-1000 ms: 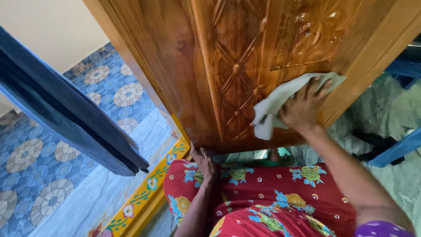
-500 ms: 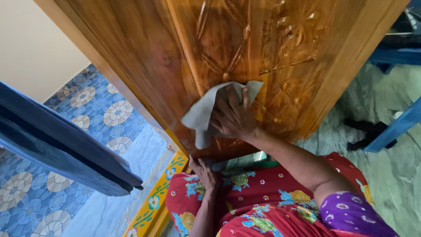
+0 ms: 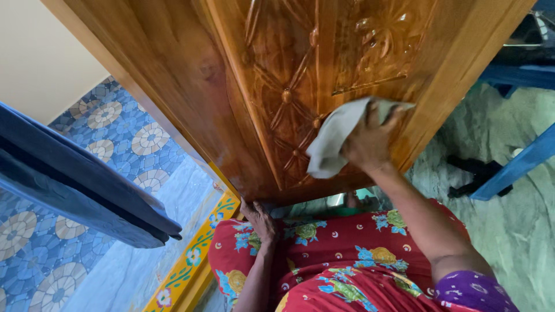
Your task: The person wipes the surface of a wooden cabinet door using a cloth. They move the cloth back and forth across the carved patterns and flat areas of the door.
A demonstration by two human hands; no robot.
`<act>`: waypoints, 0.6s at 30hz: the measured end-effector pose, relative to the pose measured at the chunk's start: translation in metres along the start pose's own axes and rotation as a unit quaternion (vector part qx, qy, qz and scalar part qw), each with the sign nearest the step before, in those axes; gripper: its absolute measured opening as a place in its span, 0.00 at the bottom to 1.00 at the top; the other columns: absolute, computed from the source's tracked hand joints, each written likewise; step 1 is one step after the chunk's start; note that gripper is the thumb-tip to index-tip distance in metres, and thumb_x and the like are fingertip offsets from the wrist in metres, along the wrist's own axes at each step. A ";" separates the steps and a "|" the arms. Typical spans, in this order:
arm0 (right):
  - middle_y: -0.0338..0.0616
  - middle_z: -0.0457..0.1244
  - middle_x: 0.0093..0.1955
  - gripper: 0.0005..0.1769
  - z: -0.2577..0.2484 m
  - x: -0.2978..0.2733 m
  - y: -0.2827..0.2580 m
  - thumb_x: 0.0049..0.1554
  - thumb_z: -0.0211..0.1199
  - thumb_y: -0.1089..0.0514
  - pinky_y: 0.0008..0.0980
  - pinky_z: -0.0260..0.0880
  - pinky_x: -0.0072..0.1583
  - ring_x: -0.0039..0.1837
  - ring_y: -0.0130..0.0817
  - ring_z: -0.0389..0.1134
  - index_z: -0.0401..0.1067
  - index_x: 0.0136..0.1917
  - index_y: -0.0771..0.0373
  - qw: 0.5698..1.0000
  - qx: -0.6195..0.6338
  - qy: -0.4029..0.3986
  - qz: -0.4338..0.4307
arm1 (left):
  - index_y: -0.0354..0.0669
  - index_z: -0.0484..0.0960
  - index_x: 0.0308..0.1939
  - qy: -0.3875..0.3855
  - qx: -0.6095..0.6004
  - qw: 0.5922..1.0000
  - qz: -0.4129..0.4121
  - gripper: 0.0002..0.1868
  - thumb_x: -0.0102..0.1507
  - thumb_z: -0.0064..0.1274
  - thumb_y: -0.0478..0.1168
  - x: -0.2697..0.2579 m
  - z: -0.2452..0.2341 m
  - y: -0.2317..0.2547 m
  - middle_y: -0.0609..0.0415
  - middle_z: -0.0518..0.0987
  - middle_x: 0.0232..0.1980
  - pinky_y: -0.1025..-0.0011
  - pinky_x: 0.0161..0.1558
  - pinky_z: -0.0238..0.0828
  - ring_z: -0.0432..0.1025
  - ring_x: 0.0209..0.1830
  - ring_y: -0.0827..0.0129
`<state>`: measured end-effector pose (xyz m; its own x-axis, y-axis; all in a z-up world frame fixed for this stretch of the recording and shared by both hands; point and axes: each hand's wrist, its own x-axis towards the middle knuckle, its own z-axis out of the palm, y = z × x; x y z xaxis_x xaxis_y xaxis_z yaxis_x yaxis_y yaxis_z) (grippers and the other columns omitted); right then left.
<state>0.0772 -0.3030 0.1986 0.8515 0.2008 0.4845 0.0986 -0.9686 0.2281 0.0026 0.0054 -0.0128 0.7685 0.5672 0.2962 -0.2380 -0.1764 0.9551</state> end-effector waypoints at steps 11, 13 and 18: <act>0.77 0.48 0.80 0.39 0.010 -0.038 0.088 0.58 0.62 0.39 0.92 0.28 0.68 0.81 0.80 0.39 0.66 0.77 0.62 0.974 0.113 0.176 0.083 | 0.35 0.55 0.77 0.013 0.040 0.999 0.004 0.30 0.74 0.39 0.45 -0.003 -0.002 -0.002 0.39 0.63 0.74 0.61 0.73 0.51 0.58 0.74 0.52; 0.63 0.56 0.80 0.27 0.032 -0.061 0.065 0.68 0.59 0.45 0.88 0.28 0.74 0.85 0.68 0.48 0.69 0.75 0.59 0.983 0.116 0.131 0.053 | 0.35 0.54 0.77 0.004 -0.019 1.000 0.008 0.29 0.74 0.39 0.44 -0.002 0.001 0.002 0.40 0.64 0.74 0.62 0.73 0.52 0.60 0.74 0.53; 0.79 0.55 0.72 0.36 0.088 -0.089 0.016 0.60 0.61 0.41 0.85 0.36 0.76 0.79 0.82 0.47 0.66 0.71 0.69 0.950 0.222 0.218 -0.024 | 0.35 0.58 0.76 0.021 0.052 0.998 0.015 0.28 0.74 0.40 0.42 -0.002 0.004 0.012 0.40 0.65 0.72 0.61 0.73 0.52 0.60 0.73 0.52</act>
<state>0.0480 -0.3498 0.0845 0.5551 0.1943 0.8087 0.4229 -0.9032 -0.0733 0.0004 -0.0011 -0.0016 0.7352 0.5935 0.3274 -0.1963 -0.2758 0.9410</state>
